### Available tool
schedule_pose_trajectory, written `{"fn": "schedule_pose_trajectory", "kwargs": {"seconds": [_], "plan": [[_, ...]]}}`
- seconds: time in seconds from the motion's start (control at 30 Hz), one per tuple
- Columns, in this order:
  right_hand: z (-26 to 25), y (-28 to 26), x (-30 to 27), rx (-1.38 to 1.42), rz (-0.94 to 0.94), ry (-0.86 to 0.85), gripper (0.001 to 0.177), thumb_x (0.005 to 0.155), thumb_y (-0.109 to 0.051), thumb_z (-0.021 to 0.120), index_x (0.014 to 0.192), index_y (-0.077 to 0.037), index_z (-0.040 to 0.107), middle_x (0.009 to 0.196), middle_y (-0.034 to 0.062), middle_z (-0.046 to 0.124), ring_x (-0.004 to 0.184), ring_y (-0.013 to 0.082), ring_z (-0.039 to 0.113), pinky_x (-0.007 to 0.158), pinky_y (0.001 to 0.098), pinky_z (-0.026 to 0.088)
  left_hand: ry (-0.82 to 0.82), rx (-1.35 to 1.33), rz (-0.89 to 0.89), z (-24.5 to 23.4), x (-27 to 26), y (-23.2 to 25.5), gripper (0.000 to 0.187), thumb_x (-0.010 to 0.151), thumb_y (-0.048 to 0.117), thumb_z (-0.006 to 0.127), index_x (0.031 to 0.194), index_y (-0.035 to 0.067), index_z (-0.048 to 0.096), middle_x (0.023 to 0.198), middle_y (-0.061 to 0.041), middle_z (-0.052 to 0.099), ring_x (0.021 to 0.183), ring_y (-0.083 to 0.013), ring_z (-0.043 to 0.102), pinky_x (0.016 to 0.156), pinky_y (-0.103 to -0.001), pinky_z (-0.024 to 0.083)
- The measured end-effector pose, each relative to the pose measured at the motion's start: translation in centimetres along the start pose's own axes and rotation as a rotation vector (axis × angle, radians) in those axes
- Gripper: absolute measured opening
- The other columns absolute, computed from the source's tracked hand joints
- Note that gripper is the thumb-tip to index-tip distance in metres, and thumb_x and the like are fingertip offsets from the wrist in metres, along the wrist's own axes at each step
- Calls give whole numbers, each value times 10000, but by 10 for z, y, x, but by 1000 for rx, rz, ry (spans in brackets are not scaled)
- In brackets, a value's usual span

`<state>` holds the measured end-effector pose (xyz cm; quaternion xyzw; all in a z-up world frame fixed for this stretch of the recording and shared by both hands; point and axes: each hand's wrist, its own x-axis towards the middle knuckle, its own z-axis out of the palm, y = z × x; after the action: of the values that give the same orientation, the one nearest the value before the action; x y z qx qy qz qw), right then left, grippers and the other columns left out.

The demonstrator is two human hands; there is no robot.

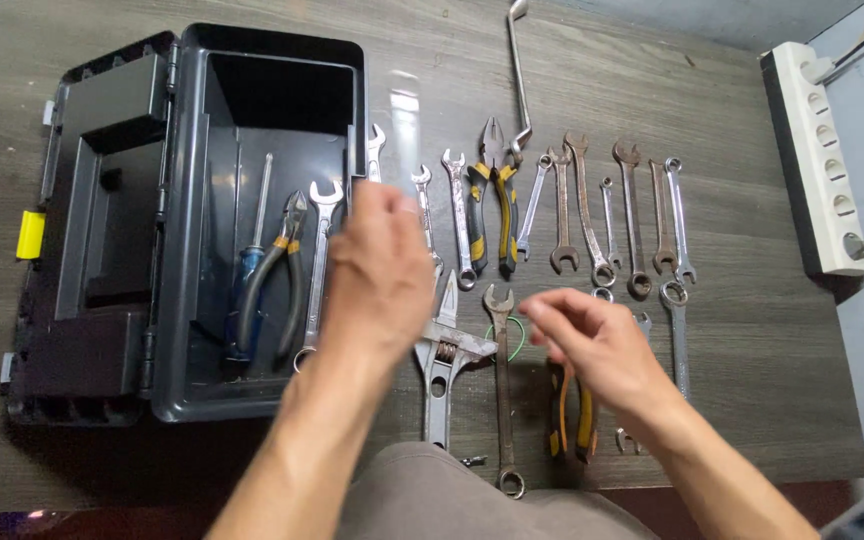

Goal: Organize various wrenches and pliers from a toolbox onto a desk.

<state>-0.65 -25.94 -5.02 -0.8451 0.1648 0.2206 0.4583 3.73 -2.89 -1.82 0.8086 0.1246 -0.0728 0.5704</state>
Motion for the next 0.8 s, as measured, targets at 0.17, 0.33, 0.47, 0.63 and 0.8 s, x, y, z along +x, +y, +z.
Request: {"fn": "schedule_pose_trajectory", "kwargs": {"seconds": [0.17,0.33,0.47,0.63,0.8], "plan": [[4,-39,-9,659,-34,-230,378,1002,-319,549,1190,-19,680,1020,64,733,863,134,678,774,309,546,-223,87,89,31,-26,29,295,1016,233,370,1165,22,515,869,-218,703,796,-353,721,716,-477,584],[2,-48,-8,875,5,-166,278,977,-209,596,1193,-61,690,1071,37,711,962,111,678,923,298,536,-357,93,35,42,-34,22,306,1013,230,404,1197,16,521,939,-255,730,875,-385,746,814,-476,591],[-4,-45,1,809,31,-105,198,979,-135,572,1159,-59,606,1083,102,735,926,169,697,859,351,562,-329,143,94,43,-34,10,338,990,259,492,1217,10,505,954,-267,733,912,-416,722,845,-496,562],[-33,-43,35,644,11,49,276,1014,-176,542,1259,-54,580,1044,167,719,717,178,660,589,281,557,-359,218,-29,17,-30,21,373,1001,283,480,1280,37,450,844,-202,718,804,-363,721,781,-478,581],[-68,-51,71,551,161,57,336,964,-46,578,1291,18,618,1114,152,713,721,68,649,635,172,571,-297,140,-116,7,-19,9,345,975,265,470,1236,40,487,690,-119,698,693,-249,719,737,-415,566]]}}
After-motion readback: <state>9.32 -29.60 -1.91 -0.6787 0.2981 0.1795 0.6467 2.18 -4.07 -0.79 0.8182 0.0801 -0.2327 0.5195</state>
